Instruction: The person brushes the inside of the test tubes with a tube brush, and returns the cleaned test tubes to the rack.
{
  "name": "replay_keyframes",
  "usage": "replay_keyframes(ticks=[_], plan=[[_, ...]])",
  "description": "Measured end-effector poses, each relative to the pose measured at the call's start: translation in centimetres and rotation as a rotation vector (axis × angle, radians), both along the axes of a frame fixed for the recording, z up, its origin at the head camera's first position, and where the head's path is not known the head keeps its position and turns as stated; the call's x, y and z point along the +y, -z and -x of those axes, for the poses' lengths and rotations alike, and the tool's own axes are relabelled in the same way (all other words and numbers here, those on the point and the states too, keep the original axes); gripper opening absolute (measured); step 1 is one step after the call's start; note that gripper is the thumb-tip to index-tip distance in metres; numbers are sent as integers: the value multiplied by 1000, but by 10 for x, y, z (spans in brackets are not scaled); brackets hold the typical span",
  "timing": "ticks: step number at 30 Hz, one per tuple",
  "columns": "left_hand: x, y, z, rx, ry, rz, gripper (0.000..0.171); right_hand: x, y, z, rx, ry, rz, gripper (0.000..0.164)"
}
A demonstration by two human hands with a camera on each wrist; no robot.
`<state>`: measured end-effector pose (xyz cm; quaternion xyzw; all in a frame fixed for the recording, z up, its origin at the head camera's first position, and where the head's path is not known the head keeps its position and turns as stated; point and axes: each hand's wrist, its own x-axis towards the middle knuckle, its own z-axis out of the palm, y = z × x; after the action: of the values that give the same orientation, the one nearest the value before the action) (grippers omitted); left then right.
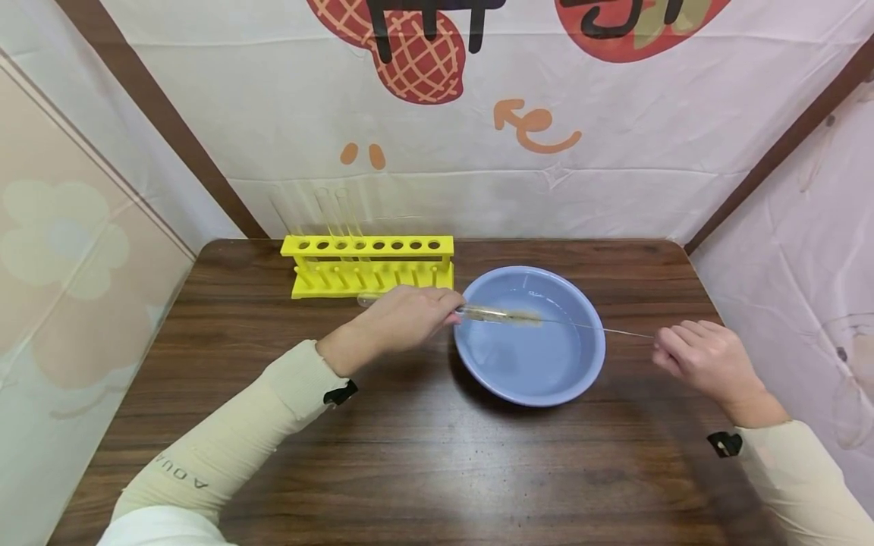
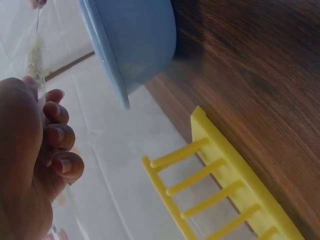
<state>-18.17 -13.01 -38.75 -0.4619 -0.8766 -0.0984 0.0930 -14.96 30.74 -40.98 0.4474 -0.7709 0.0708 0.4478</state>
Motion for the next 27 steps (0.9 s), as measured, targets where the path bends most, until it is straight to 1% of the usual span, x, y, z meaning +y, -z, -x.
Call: replay_keyframes(ticks=[6, 18, 27], plan=[[-1, 0, 0, -3, -7, -1, 19, 6, 2, 0, -2, 7, -16, 26], [1, 2, 1, 7, 3, 17, 17, 13, 7, -2, -3, 15, -14, 28], [1, 1, 1, -23, -7, 34, 21, 19, 8, -2, 8, 23, -16, 25]])
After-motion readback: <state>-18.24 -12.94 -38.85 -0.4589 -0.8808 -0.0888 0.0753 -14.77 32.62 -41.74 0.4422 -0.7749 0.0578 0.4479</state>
